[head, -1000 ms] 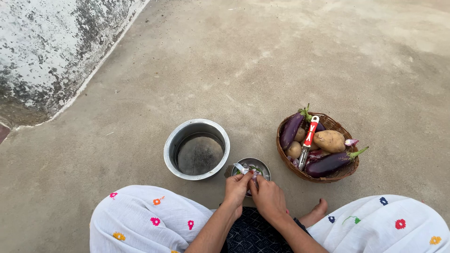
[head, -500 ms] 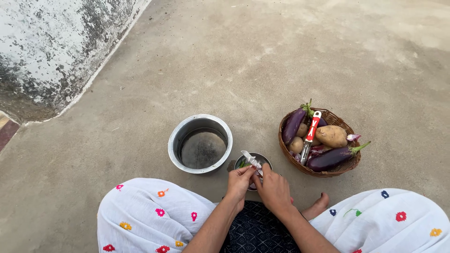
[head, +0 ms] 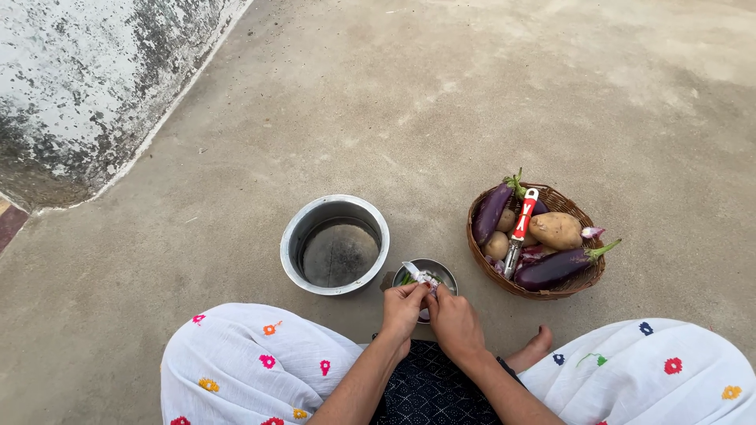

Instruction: Peeling and cutting an onion with a knife while sitting on the floor.

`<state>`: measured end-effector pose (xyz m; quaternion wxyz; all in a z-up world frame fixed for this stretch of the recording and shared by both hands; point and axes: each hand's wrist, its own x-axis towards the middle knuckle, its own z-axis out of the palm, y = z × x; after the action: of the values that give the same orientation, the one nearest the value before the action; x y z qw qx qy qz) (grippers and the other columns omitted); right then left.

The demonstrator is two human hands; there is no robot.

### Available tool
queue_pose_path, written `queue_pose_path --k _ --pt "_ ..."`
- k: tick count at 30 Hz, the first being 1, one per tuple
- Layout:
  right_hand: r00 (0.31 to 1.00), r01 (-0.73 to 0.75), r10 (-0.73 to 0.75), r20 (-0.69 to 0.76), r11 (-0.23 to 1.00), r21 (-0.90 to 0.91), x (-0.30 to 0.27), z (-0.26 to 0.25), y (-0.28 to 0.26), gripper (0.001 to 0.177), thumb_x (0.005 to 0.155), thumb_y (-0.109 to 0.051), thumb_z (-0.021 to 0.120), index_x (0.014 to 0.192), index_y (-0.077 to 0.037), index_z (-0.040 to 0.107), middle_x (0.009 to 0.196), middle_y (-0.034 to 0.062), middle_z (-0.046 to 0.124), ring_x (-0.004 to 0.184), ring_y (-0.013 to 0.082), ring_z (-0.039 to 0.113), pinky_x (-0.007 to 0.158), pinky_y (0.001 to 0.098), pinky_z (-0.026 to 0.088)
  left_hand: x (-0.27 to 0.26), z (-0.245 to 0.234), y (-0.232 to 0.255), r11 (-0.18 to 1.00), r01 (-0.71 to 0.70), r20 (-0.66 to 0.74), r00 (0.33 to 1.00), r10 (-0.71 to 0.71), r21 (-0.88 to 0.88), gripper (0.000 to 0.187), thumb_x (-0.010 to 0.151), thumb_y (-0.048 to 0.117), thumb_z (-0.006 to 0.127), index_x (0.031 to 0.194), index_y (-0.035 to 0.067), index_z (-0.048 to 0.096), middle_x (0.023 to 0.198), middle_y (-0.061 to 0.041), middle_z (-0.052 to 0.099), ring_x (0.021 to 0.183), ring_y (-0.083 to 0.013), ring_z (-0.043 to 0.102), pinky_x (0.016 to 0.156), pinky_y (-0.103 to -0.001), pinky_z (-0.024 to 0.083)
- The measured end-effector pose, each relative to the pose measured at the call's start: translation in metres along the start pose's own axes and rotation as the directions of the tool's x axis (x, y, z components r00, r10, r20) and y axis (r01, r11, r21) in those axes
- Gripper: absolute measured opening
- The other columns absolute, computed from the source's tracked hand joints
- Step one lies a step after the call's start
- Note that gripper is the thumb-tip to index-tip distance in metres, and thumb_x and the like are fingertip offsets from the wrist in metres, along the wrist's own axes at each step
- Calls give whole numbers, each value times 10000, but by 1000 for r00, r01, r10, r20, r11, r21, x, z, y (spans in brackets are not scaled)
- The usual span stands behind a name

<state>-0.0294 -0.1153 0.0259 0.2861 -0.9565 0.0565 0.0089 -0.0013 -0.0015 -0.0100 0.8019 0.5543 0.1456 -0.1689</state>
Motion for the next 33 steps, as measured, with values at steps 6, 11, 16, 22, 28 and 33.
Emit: queue_pose_path --k 6,11,16,22,28,33 --pt "1000 -27 26 10 999 47 -1 0 -2 365 997 -342 539 936 -15 689 768 256 718 767 441 727 721 535 573 -6 3 8 1000 15 -17 1000 -15 27 206 941 136 663 858 -3 791 735 -12 713 655 -72 574 642 -256 451" --pt "998 -55 55 2 997 49 0 -1 -3 373 988 -361 545 919 -35 713 777 259 719 773 442 725 725 534 576 2 -2 -2 1000 12 -13 1000 -12 26 246 949 168 689 812 -16 776 710 -15 691 652 -84 560 654 -268 455" --pt "999 -37 37 -8 998 53 2 1 2 369 972 -380 561 916 -49 713 772 242 729 767 435 725 718 533 578 0 -2 3 998 60 -24 998 -61 -29 242 951 201 699 864 -8 785 758 -19 713 688 -86 603 685 -262 488" --pt "982 -97 86 166 994 54 10 -15 -2 378 896 -415 685 985 -53 622 817 178 755 814 377 758 731 491 589 18 -11 -6 994 113 -73 991 -113 -10 235 965 192 689 968 -20 790 800 -40 726 685 -105 605 647 -272 485" --pt "975 -153 111 191 963 222 17 -13 13 435 851 -412 760 1007 -42 592 677 137 695 633 285 717 618 435 529 26 -19 -16 975 73 -51 995 -86 -211 199 965 120 699 1067 -25 788 889 -71 755 739 -123 634 705 -268 530" --pt "984 -99 -6 180 815 571 25 15 31 300 971 -356 634 995 -58 621 662 52 554 617 125 495 554 360 431 30 -26 -21 911 231 20 971 -239 -342 194 967 104 672 1084 -26 757 976 -95 741 834 -157 653 790 -271 565"
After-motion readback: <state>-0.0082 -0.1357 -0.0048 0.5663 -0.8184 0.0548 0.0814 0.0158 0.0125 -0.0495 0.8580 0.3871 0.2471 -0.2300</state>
